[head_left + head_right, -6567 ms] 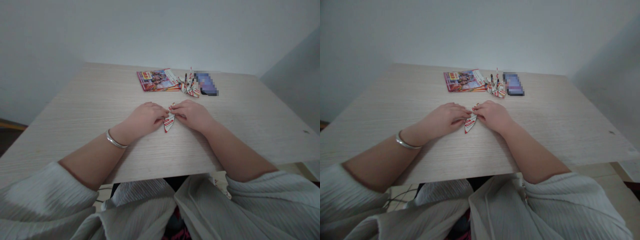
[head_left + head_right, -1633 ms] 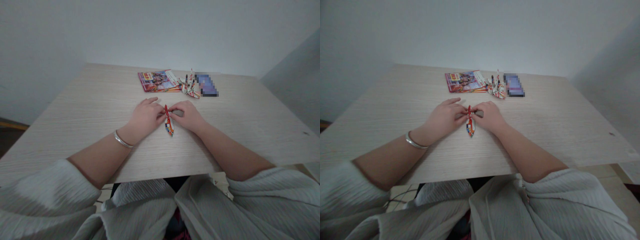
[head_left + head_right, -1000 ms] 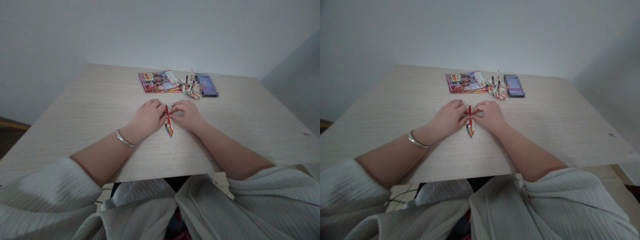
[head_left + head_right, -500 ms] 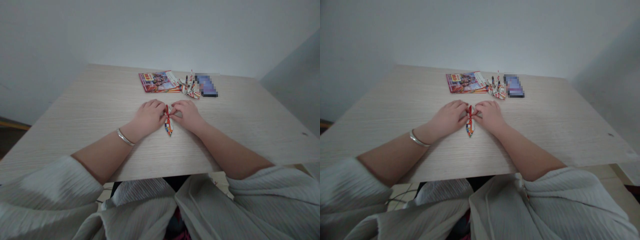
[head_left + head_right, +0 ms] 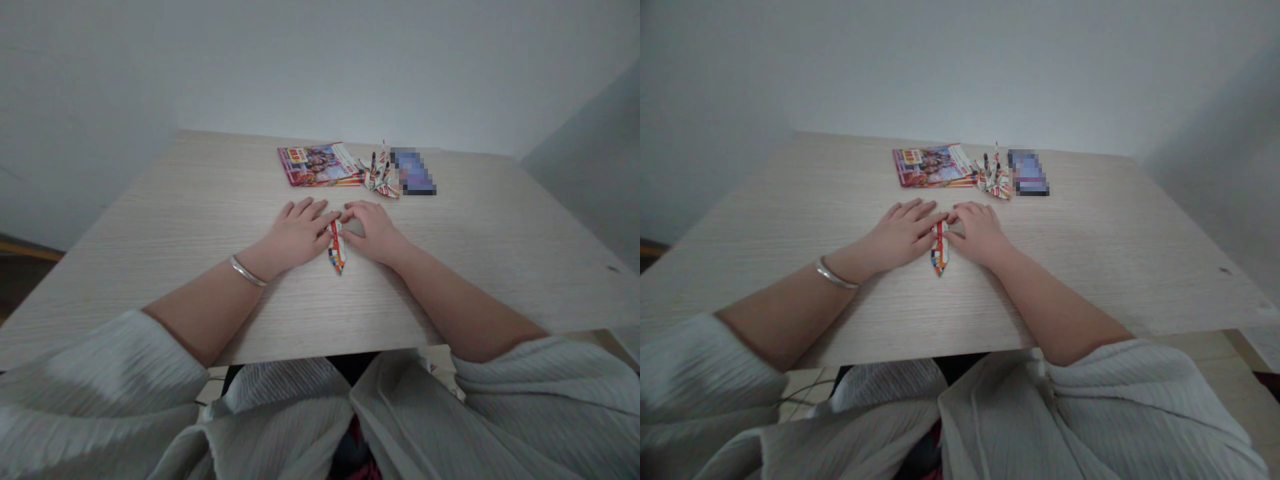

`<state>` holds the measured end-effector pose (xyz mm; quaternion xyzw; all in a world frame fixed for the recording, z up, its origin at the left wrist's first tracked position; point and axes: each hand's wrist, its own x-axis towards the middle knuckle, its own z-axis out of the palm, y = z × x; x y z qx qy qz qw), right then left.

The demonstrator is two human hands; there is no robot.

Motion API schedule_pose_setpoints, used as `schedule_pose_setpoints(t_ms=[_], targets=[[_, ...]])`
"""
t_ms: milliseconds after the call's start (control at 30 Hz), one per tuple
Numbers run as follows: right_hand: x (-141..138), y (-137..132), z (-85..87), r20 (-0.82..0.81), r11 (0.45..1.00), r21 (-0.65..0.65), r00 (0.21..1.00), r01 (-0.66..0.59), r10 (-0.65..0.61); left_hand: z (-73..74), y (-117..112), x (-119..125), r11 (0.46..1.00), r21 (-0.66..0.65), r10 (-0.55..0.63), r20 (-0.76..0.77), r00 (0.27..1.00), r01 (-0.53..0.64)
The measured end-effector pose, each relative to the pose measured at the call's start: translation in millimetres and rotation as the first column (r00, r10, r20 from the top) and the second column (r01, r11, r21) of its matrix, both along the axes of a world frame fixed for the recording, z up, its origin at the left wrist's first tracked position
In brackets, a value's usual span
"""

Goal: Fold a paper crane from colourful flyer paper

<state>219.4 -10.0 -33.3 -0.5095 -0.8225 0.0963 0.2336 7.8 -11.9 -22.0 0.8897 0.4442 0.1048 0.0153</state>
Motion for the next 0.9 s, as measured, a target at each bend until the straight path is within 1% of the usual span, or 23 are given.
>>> schedule_pose_setpoints(t_ms=[167, 333, 467, 600, 667, 800, 900], targets=[[4.3, 2.0, 0.2, -0.024, 0.999, 0.006, 0.999, -0.049, 0.049, -0.7, 6.1, -2.1, 0.999, -0.017, -0.044, 0.129, 0.991, 0.046], [10.0, 1.0, 2.0, -0.071, 0.994, 0.004, 0.992, -0.106, 0.106, 1.3, 12.3, -3.2, 0.991, -0.084, -0.079, 0.258, 0.963, 0.104], [10.2, -2.3, 6.2, -0.081, 0.987, -0.022, 0.985, -0.157, 0.155, 1.7, 13.3, -2.3, 0.983, -0.154, -0.036, 0.378, 0.925, 0.101], [7.9, -2.5, 7.2, -0.117, 0.977, -0.021, 0.971, -0.212, 0.208, 1.0, 11.8, -0.9, 0.975, -0.191, 0.002, 0.506, 0.863, 0.11], [7.0, -2.0, 6.7, -0.146, 0.975, -0.009, 0.965, -0.223, 0.219, 2.5, 10.9, -0.7, 0.973, -0.193, -0.01, 0.518, 0.856, 0.128], [5.5, -3.3, 7.6, -0.155, 0.981, -0.009, 0.969, -0.194, 0.19, 7.5, 8.8, -1.2, 0.972, -0.16, -0.09, 0.433, 0.897, 0.174], [3.8, -6.5, 11.6, -0.106, 0.989, -0.009, 0.983, -0.15, 0.148, 8.9, 6.6, -0.8, 0.969, -0.189, -0.051, 0.473, 0.879, 0.157]])
